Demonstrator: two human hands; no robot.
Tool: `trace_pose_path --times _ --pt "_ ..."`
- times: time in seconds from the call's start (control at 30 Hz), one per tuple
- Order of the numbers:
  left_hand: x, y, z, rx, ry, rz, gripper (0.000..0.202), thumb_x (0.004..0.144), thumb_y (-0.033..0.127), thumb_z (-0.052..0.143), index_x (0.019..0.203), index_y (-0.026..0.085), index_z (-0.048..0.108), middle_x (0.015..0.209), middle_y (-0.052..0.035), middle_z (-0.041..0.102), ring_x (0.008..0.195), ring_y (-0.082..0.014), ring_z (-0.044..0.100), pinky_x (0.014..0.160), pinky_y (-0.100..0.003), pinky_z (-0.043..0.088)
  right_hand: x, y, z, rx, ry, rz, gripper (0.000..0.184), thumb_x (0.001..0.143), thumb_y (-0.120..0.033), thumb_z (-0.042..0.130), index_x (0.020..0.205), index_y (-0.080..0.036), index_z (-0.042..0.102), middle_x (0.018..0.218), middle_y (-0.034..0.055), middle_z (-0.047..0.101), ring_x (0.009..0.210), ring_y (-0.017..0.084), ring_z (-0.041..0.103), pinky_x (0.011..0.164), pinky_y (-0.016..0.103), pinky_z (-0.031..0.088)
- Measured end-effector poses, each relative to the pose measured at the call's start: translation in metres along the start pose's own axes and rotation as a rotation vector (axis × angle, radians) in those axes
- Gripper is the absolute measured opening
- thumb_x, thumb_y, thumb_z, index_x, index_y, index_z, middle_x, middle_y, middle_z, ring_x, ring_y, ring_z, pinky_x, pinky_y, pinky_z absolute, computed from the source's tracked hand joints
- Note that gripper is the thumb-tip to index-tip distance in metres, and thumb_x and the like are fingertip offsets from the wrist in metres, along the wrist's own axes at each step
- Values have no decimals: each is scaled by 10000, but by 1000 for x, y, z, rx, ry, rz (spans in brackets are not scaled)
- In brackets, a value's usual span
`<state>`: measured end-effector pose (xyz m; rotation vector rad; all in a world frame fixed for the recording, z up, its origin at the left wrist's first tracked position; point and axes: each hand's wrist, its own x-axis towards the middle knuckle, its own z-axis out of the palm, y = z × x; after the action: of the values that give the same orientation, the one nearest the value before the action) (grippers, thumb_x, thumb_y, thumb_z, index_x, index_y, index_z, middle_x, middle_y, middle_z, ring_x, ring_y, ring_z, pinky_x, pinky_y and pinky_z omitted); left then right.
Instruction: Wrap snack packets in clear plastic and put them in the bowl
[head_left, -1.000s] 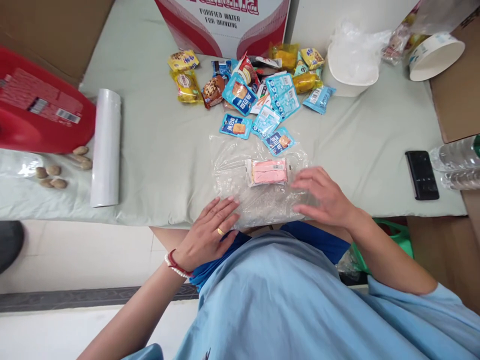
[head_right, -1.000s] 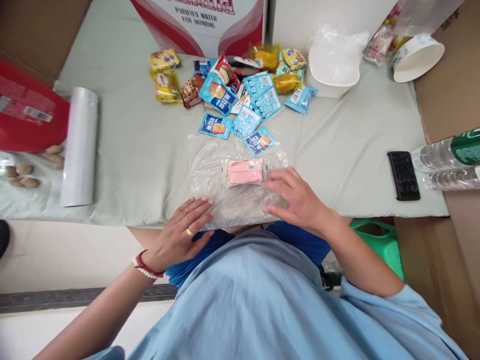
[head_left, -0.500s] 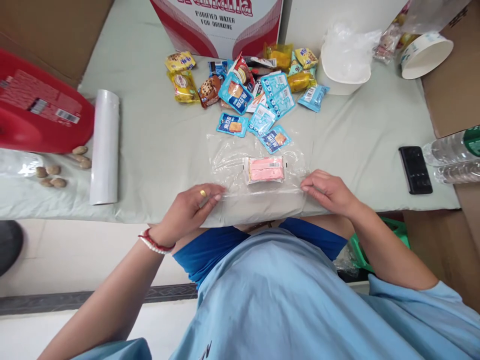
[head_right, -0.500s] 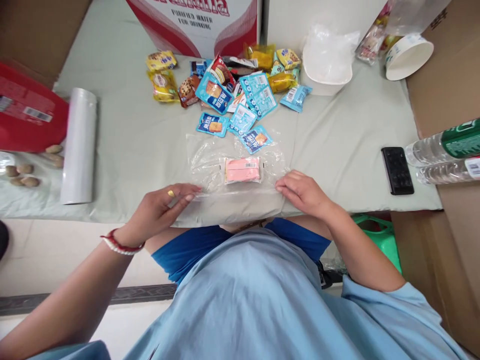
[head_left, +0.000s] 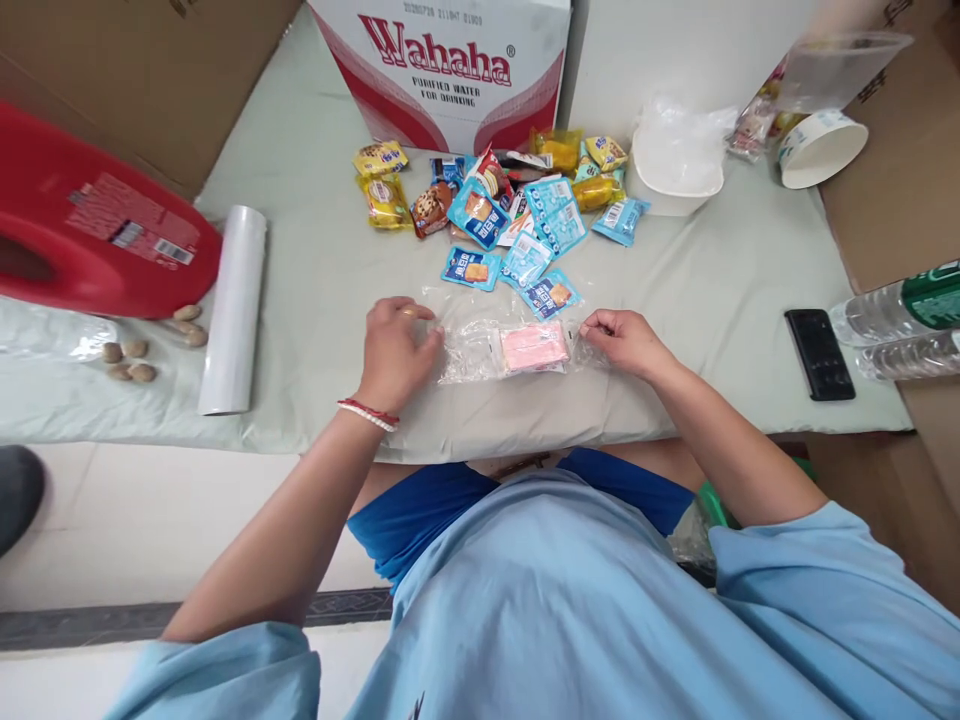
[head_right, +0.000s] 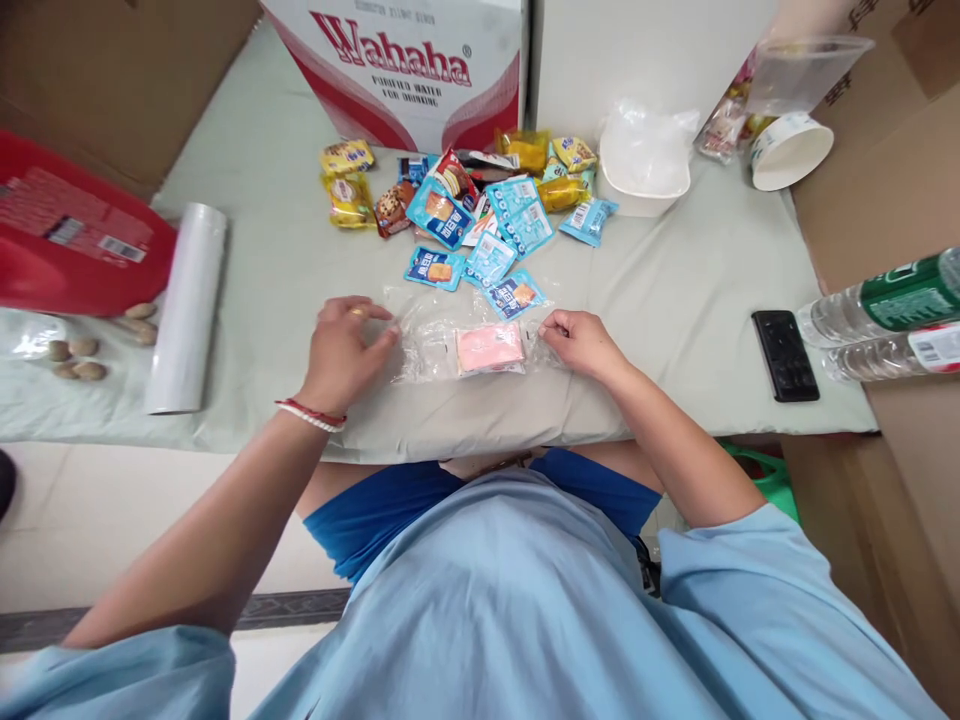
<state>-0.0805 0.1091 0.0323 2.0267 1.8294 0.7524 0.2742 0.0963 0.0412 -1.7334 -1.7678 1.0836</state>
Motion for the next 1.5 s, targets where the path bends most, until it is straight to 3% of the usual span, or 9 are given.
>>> trace_pose_path --times 0.17,0.27,0.43,0.6,0.83,0.97,1.1,1.23,1.5 --pt "-40 43 -12 34 560 192 176 966 212 602 1127 218 673 1190 -135 627 1232 -338 564 1091 -585 388 4 -5 2 -58 3 49 290 844 -454 580 792 -188 684 606 -35 506 572 128 413 583 279 314" --pt "-60 83 3 3 343 512 249 988 166 555 1188 256 674 1092 -84 709 1070 -272 641 930 -474 448 4 -5 0 -91 -15 62 310 852 -472 576 796 -188 687 619 -29 531 580 133 430 588 280 320" --pt "-46 111 45 157 -54 402 291 1065 220 473 1263 200 686 1218 -113 754 1062 -287 630 806 -451 422 6 3 -21 -238 -121 67 313 892 -457 557 828 -192 712 669 5 615 622 169 519 610 293 362" --pt "-34 103 52 218 -141 372 287 1090 276 467 1241 214 702 1216 -113 742 1058 -293 601 789 -446 413 51 -19 -33 -497 89 -225 279 959 -346 528 931 -182 752 926 96 709 867 247 621 806 365 440" --pt "-38 116 47 397 -192 301 351 1092 269 426 1241 219 740 948 -125 691 923 -304 586 723 -425 403 145 -61 37 -617 -78 -570 235 915 -394 737 976 -168 733 1140 147 641 1213 371 475 1001 513 421" --pt "-40 118 47 392 -305 257 392 1090 229 418 1394 230 666 841 -85 690 902 -283 627 663 -398 395 164 -71 44 -560 -189 -638 139 918 -314 708 904 -176 710 1094 118 643 1156 324 502 982 461 414" --pt "-44 120 47 376 -342 175 406 1095 247 407 1428 249 638 846 -74 707 916 -272 653 638 -378 386 147 -85 17 -456 -341 -748 86 949 -237 614 972 -173 667 990 62 661 969 228 569 882 351 409" --pt "-47 119 51 349 -293 148 397 1103 294 405 1418 275 646 887 -74 719 926 -268 653 627 -374 369 91 -88 -2 -454 -273 -796 124 1013 -247 519 992 -184 623 966 62 670 881 219 590 774 320 397" --pt "-53 100 71 20 -53 69 254 1021 288 546 906 219 762 788 -63 699 817 -222 648 700 -329 417 9 -34 37 -257 -169 -829 197 1089 -315 444 1076 -239 624 1265 113 726 1112 215 697 896 331 547"
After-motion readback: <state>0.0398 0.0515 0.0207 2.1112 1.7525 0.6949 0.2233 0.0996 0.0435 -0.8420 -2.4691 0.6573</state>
